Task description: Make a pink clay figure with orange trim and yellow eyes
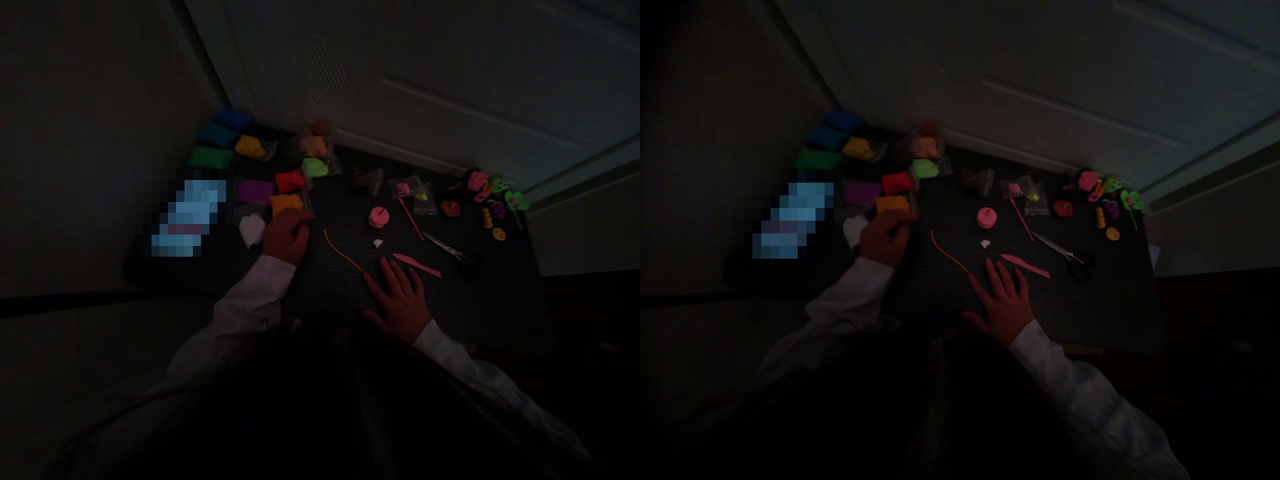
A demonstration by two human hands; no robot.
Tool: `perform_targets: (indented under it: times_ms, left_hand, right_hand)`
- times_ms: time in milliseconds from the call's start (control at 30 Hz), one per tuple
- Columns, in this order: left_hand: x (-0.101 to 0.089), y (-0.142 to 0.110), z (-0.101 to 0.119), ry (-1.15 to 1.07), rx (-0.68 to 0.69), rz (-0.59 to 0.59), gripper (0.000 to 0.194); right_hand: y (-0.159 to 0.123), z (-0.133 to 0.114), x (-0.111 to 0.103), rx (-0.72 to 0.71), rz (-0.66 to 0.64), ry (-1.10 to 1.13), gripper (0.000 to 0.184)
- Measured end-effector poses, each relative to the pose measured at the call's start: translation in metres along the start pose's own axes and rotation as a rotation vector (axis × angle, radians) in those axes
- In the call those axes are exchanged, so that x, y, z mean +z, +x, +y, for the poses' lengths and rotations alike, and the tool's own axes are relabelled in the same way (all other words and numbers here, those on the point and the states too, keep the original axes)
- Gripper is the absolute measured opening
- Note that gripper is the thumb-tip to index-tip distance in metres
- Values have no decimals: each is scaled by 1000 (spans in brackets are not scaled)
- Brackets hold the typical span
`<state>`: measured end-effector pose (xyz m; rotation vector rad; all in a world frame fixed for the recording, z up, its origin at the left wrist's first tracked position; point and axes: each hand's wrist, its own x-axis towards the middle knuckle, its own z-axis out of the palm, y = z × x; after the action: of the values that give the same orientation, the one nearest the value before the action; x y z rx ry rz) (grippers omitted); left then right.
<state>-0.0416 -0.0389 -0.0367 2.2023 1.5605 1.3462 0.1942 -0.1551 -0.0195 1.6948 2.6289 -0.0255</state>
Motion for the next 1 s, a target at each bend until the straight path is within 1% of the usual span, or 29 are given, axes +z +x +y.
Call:
perform_targets:
  times_ms: [133,267,367,433,567,633,700,767,867,1000]
  left_hand:
    - [0,0,1,22,-16,-3,21]
    - [0,0,1,29,-27,-32,21]
    - [0,1,0,39,0,-51,22]
    - [0,1,2,60,59,-108,23]
    - [4,3,15,143,239,-346,28]
    - [8,4,24,193,277,-420,30]
    - [12,7,31,233,286,-458,28]
    - [16,11,34,247,293,-485,23]
    - [21,17,35,232,303,-502,17]
    - [27,24,32,209,329,-541,18]
  right_hand:
    - [0,2,0,41,26,-8,62]
    - [0,1,0,5,15,5,63]
    - [-1,3,-3,48,28,15,63]
    - [0,8,-6,101,56,25,61]
    - [7,17,-8,148,145,78,51]
    - [15,17,-7,160,204,118,44]
    - [23,16,-5,173,252,158,38]
    - [32,12,-5,177,267,198,34]
    - [44,8,-5,194,266,267,32]
    - [57,5,-6,223,273,313,30]
